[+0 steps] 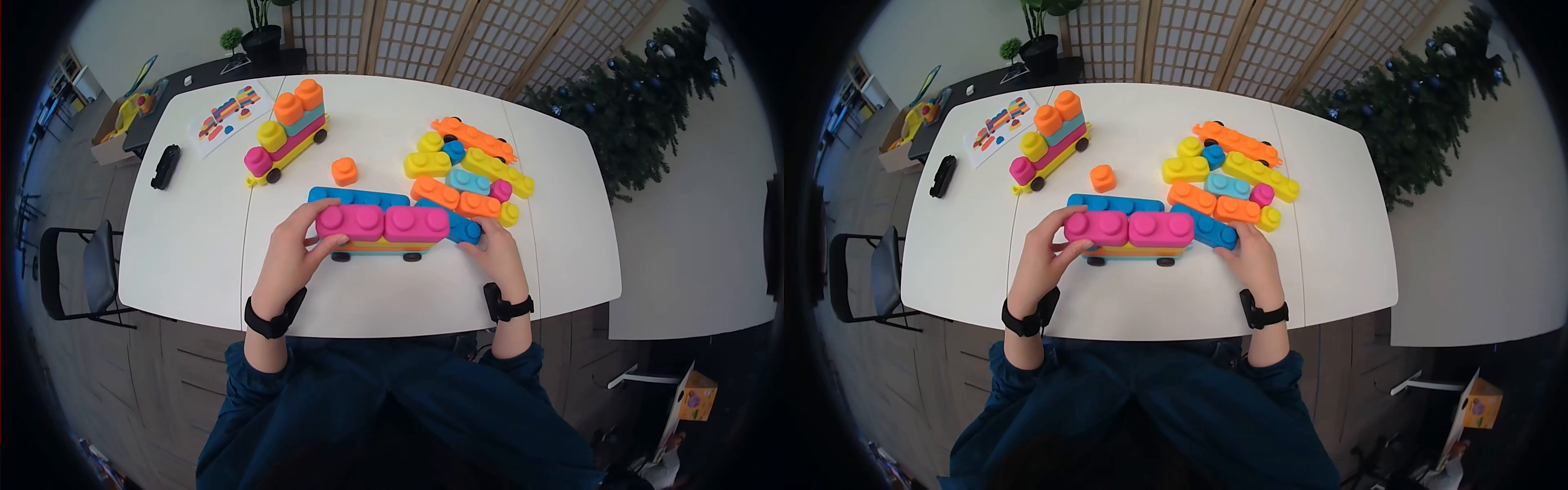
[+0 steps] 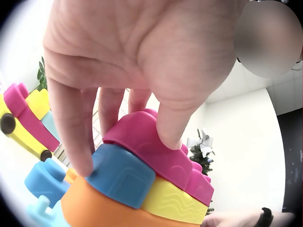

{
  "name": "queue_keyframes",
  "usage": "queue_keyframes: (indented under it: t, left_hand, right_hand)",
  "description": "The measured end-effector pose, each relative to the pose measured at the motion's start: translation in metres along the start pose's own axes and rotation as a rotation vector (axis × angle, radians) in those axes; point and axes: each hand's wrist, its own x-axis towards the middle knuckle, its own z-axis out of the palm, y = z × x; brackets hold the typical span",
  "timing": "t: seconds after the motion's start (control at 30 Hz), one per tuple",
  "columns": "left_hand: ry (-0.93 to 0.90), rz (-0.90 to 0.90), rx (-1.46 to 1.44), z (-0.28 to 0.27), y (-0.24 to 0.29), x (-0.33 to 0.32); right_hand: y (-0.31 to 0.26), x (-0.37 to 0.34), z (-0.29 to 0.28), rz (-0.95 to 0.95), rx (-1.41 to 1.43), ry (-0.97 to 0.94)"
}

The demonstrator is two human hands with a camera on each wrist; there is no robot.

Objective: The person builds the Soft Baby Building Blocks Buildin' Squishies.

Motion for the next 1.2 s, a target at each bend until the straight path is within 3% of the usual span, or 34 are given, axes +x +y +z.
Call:
queue_keyframes:
  t: [0.1,0.2,0.3,0.37,0.5,0.6,0.73,0.8,0.9,1.0,1.2]
  left_hand:
    - [0.003,0.004,-0.020,0.001,-0.001,0.000]
    - [-0.004,0.011,0.030,0.001,0.002,0.001]
    - [-0.047,-0.002,0.026,0.000,0.006,0.004]
    - [-0.047,0.013,0.014,0.001,0.004,0.006]
    - [-0.061,0.037,0.017,0.005,0.002,0.009]
    - [-0.029,0.070,0.002,0.006,-0.002,0.010]
    - [-0.072,-0.004,0.084,-0.001,-0.001,0.010]
    - [-0.091,0.112,0.154,-0.014,-0.015,0.014]
    - [-0.105,0.107,0.285,-0.035,-0.033,0.026]
    - [-0.203,0.143,0.534,-0.041,-0.067,0.040]
    - [-0.271,0.164,0.587,-0.022,-0.077,0.066]
  right_hand:
    - [-0.002,0.001,0.000,0.084,0.056,-0.068]
    - [0.006,0.000,-0.002,0.132,0.227,0.001]
    - [-0.006,0.001,-0.021,0.180,0.443,0.058]
    - [-0.020,0.002,-0.033,0.096,0.741,0.105]
    - [-0.041,0.013,-0.042,-0.073,0.766,0.078]
    - [-0.050,0.020,-0.046,-0.140,0.607,0.074]
    - [-0.038,0.020,-0.040,-0.080,0.624,0.106]
    - [-0.024,0.013,-0.039,-0.040,0.614,0.115]
    - [0.007,-0.001,-0.042,0.062,0.621,0.137]
    - [0.039,-0.016,-0.044,0.111,0.594,0.065]
    - [0.059,-0.024,-0.036,0.127,0.483,-0.061]
